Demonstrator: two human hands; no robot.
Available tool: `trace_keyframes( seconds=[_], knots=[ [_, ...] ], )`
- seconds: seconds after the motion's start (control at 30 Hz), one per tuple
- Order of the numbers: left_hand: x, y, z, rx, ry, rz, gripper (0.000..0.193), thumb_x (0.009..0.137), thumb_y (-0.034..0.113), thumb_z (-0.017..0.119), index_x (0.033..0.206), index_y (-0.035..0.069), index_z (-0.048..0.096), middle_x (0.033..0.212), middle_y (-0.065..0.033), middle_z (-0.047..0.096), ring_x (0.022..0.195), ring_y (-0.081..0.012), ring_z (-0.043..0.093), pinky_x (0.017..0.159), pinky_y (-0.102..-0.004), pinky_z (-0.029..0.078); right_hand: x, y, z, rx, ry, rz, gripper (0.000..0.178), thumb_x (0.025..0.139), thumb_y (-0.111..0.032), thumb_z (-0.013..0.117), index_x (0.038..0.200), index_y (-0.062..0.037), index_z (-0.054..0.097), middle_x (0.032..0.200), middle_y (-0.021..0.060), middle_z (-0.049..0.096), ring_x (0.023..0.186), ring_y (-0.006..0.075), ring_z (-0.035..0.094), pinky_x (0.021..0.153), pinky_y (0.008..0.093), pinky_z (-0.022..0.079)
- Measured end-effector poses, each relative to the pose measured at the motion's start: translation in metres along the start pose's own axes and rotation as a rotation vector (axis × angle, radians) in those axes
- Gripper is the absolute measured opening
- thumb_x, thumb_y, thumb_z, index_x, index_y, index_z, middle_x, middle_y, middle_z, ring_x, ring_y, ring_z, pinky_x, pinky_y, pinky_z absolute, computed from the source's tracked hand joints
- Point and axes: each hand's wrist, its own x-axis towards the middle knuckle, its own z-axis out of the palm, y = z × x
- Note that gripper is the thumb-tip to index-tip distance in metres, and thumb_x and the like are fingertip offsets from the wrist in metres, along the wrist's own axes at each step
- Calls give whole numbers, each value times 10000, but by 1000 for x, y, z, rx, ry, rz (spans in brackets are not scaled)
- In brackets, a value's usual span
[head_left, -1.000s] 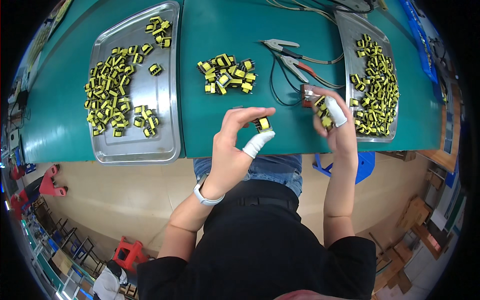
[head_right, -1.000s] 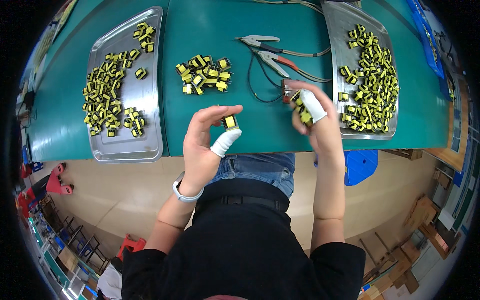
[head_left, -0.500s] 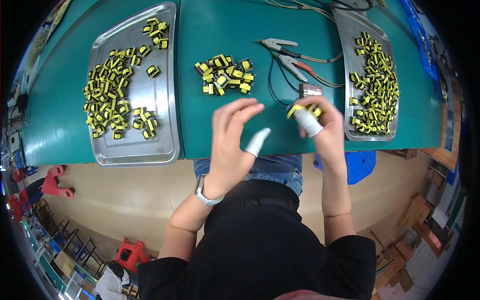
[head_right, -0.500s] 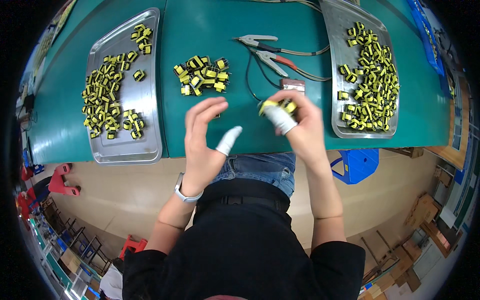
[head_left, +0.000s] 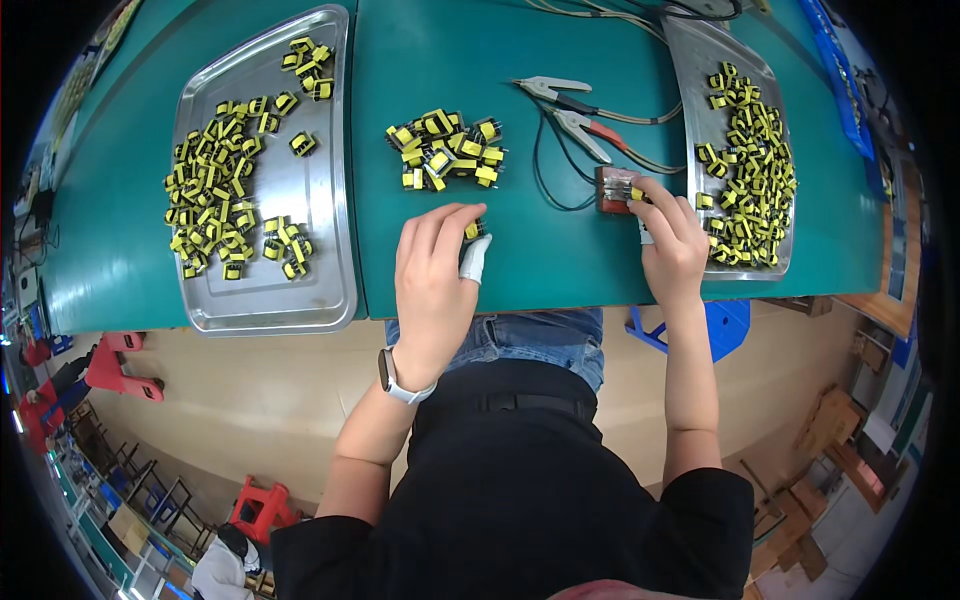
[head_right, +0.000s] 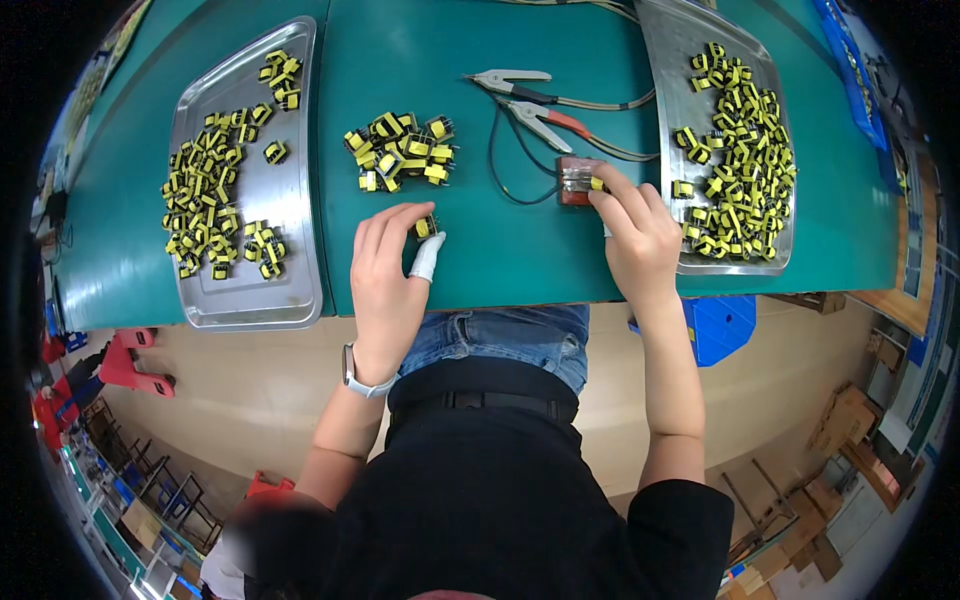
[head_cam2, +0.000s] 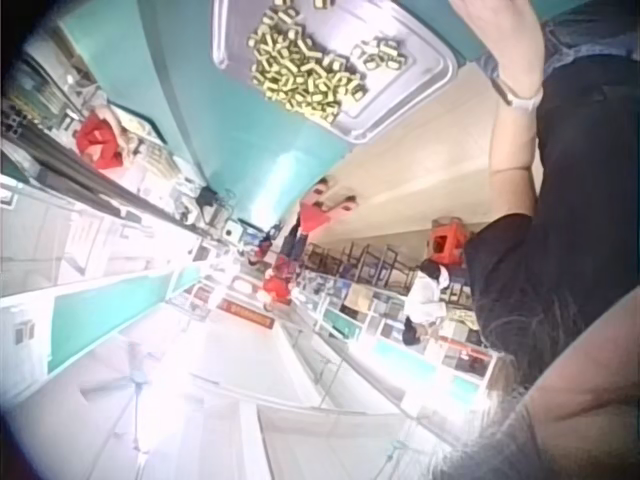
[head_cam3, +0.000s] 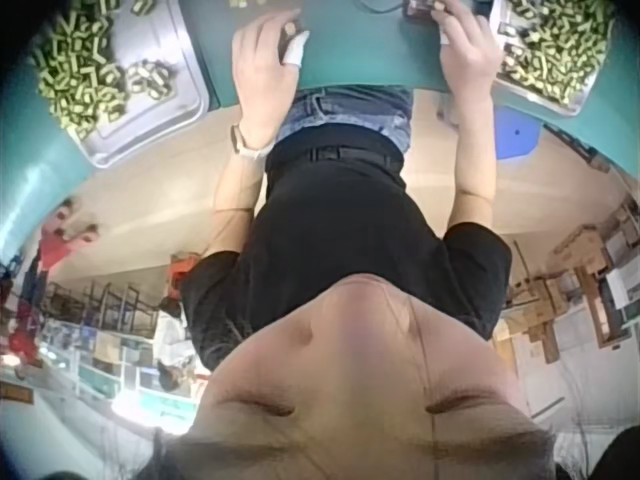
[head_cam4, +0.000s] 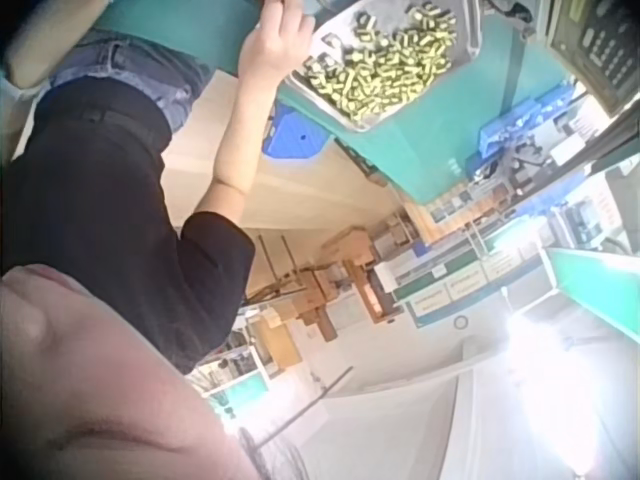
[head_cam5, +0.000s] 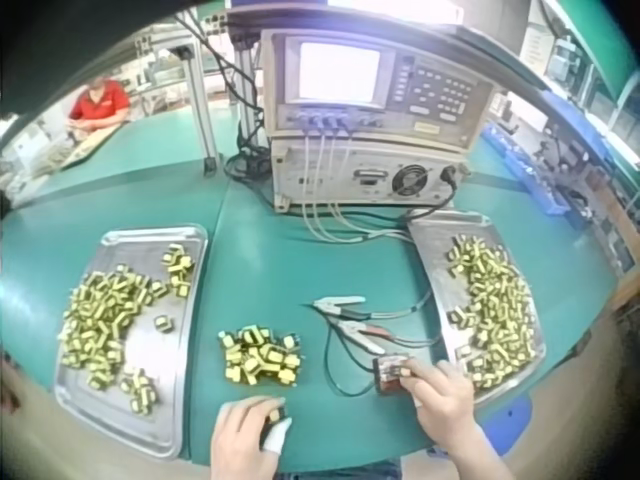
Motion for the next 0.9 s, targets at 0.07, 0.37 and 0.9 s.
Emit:
trace_keyframes(
  seconds=[0.07,0.37,0.9],
  knots=[
    [1,2,1,-83,-6,-58,384,852,1,786,1219,48,685,1193,-116,672,1069,-300,648,907,-396,538,0,0,4,290,113,66,197,849,105,658,1008,-7,684,1172,131,717,751,216,651,641,324,521],
    [1,25,1,-681,-23,-47,326,876,-24,732,1193,12,668,1231,-144,636,1126,-276,670,968,-374,553,-17,-59,19,2334,-194,786,366,1046,-352,557,1261,-56,554,1164,135,541,602,117,444,509,220,373],
    [32,26,-2,-586,-135,224,377,857,-49,657,1218,58,643,1347,-144,661,1334,-373,579,1107,-470,452,-1,-61,11,1832,-252,835,476,964,-233,669,1387,-32,586,1121,181,707,668,152,644,500,189,423]
  ],
)
